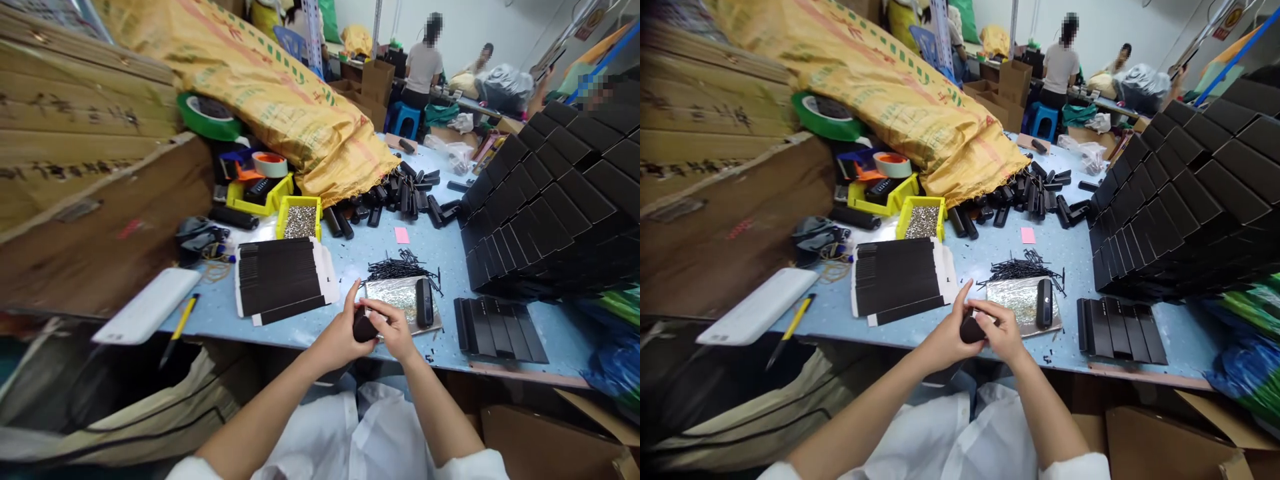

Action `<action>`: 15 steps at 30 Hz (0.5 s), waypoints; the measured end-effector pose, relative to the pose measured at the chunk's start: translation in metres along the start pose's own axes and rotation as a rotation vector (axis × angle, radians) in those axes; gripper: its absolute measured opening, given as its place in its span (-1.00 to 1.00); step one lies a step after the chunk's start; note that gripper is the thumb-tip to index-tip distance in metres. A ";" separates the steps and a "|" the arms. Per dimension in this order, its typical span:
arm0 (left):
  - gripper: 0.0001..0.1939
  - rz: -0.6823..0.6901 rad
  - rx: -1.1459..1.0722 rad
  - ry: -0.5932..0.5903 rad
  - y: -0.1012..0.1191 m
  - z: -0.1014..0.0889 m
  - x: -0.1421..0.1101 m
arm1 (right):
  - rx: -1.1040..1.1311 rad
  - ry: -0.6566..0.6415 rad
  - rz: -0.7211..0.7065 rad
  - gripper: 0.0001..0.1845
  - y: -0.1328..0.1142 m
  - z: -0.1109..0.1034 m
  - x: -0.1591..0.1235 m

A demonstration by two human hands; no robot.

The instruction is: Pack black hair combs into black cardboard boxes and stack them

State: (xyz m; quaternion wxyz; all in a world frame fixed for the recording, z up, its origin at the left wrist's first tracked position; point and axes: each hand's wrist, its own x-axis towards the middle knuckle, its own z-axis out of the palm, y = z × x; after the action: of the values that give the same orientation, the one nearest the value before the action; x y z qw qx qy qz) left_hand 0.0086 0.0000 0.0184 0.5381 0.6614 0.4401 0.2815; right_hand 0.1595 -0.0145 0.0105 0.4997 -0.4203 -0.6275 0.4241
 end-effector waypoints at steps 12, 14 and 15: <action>0.21 0.012 -0.092 -0.093 -0.008 -0.002 -0.003 | -0.303 -0.111 -0.125 -0.52 0.000 -0.006 -0.021; 0.15 -0.061 -0.166 -0.057 -0.013 -0.005 -0.002 | -0.495 -0.220 -0.111 -0.44 0.005 -0.036 -0.018; 0.10 -0.111 -0.227 -0.029 -0.016 -0.009 -0.001 | -0.630 -0.234 -0.085 -0.39 0.008 -0.057 -0.016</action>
State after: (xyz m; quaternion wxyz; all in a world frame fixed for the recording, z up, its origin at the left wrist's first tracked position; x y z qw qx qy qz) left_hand -0.0040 0.0036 0.0059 0.6307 0.5750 0.4333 0.2897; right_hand 0.2186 -0.0214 0.0063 0.2872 -0.4761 -0.7977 0.2334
